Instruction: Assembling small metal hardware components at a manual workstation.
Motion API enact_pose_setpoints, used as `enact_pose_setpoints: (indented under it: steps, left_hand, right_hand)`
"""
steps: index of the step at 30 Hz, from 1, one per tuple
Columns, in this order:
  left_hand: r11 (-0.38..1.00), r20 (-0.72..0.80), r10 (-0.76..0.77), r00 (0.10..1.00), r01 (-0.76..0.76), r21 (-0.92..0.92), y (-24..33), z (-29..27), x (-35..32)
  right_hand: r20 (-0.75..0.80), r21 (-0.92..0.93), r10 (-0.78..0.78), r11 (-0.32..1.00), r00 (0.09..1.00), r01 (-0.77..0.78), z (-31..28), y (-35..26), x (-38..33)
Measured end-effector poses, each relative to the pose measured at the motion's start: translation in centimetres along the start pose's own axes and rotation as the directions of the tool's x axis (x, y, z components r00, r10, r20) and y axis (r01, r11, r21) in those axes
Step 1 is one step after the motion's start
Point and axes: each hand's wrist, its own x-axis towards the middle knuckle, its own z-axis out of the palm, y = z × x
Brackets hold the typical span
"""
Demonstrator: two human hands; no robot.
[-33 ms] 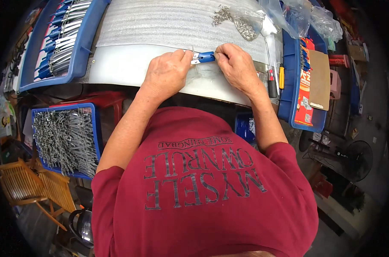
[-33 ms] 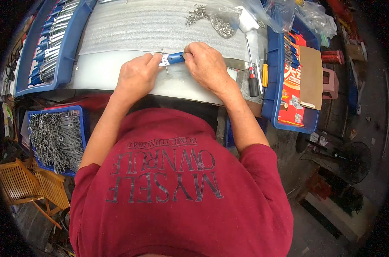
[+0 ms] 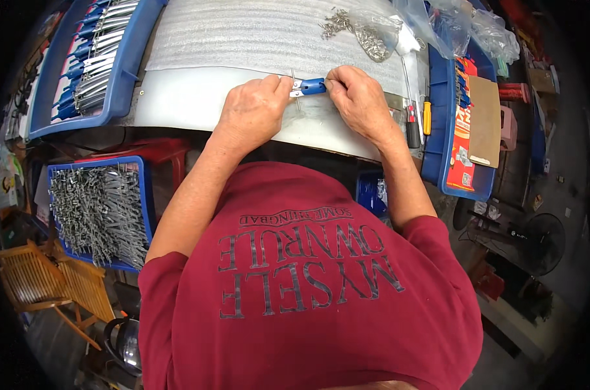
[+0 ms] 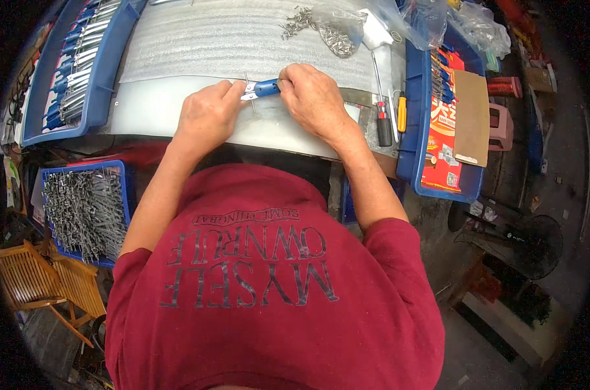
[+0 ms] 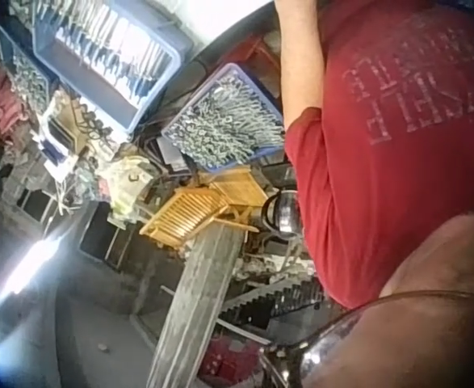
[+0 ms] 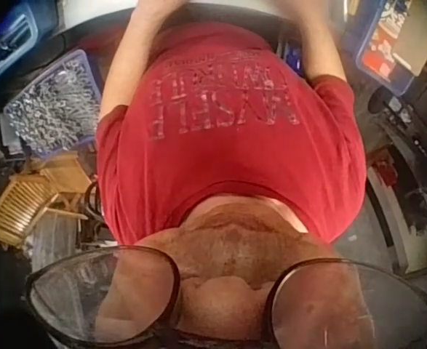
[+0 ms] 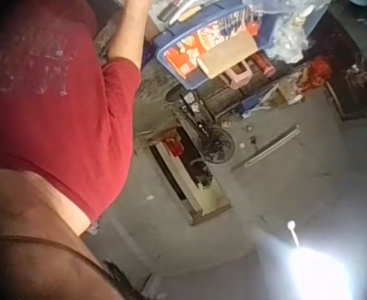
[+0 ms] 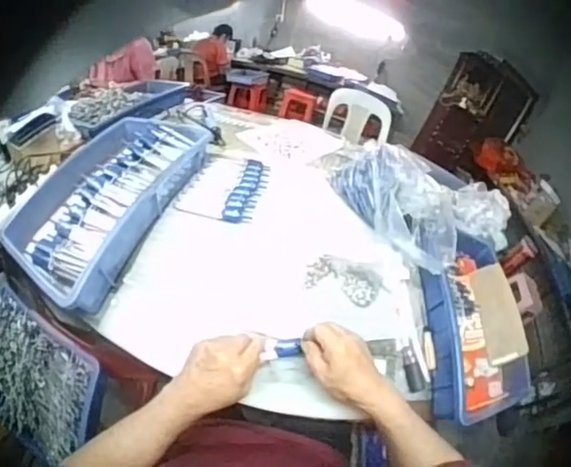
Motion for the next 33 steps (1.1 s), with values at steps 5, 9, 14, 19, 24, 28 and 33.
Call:
enact_pose_setpoints:
  steps: [5,9,14,19,24,28,33]
  left_hand:
    - [1.000,0.013,0.000,1.000,0.000,0.010,0.1,-0.1,0.0]
    - [1.000,0.011,0.005,1.000,-0.005,0.018,0.2,-0.2,0.0]
    - [0.996,0.013,0.050,0.999,-0.050,0.075,0.3,-0.3,0.1]
    - [0.994,0.010,0.072,0.997,-0.072,0.085,0.3,-0.2,0.1]
    - [0.993,0.020,0.074,0.997,-0.076,0.092,0.3,-0.4,0.2]
    - [0.990,0.025,0.082,0.996,-0.084,0.112,0.2,-0.4,0.2]
    - [0.992,0.030,0.076,0.997,-0.079,0.103,0.3,-0.5,0.3]
  right_hand:
    - [0.036,0.000,-0.015,1.000,0.999,0.015,-0.1,0.1,0.1]
    - [0.054,-0.005,-0.026,1.000,0.998,0.026,0.0,0.1,0.1]
    - [0.072,-0.018,0.015,1.000,0.997,-0.014,-0.1,-0.1,0.2]
    - [0.084,-0.053,0.068,0.997,0.994,-0.064,0.3,-0.2,0.5]
    - [0.120,-0.028,0.178,0.984,0.977,-0.176,-0.1,-0.7,0.9]
    - [0.150,-0.026,0.103,0.995,0.983,-0.100,-0.3,-0.5,1.3]
    - [0.177,-0.069,0.017,0.998,0.984,-0.005,-0.2,-0.1,1.6]
